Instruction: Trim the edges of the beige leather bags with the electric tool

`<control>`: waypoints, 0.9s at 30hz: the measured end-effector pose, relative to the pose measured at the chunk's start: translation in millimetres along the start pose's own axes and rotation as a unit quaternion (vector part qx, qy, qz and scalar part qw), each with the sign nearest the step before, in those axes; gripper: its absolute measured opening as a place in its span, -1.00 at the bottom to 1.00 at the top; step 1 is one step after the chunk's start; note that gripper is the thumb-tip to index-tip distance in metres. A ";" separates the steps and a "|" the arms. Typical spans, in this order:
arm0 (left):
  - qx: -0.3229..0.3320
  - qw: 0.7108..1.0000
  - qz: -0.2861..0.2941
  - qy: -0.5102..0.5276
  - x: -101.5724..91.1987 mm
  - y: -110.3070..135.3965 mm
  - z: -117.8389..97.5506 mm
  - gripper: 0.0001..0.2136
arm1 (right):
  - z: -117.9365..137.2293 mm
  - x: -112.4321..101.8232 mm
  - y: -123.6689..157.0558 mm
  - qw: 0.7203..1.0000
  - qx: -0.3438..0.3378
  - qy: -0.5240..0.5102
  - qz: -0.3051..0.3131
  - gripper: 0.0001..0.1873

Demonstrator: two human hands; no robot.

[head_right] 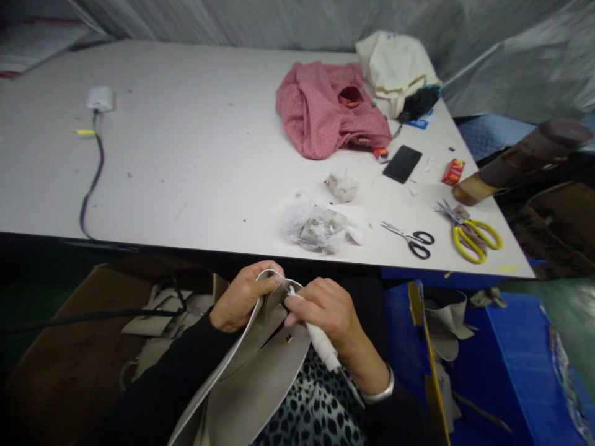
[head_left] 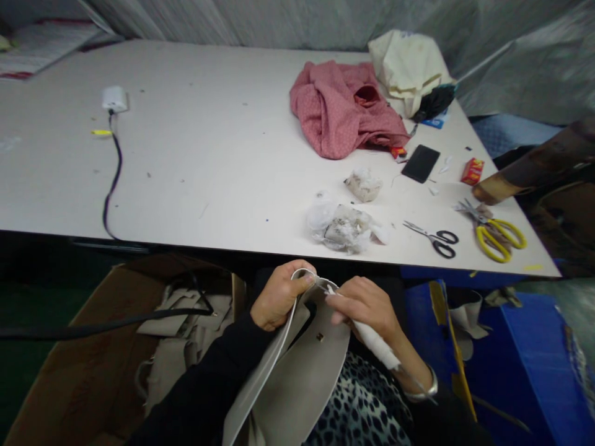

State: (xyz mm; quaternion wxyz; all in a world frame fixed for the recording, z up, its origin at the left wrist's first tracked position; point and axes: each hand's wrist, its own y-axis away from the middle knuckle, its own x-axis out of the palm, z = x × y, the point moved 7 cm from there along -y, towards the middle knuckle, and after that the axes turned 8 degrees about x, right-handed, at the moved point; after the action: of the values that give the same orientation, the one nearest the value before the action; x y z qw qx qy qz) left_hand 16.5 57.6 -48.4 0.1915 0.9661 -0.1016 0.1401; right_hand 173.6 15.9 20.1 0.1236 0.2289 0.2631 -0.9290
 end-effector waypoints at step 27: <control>0.221 0.917 0.061 -0.326 12.4 63.7 -38.6 -0.83 | -17.1 50.9 22.0 0.914 0.363 -0.181 0.014 -0.61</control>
State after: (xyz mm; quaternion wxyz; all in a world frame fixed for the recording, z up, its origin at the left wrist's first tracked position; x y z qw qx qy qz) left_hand 3.3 13.5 11.5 -0.0798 0.9678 -0.1838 -0.1523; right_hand 143.4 1.4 -27.3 0.0902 0.0890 -0.1219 -0.9844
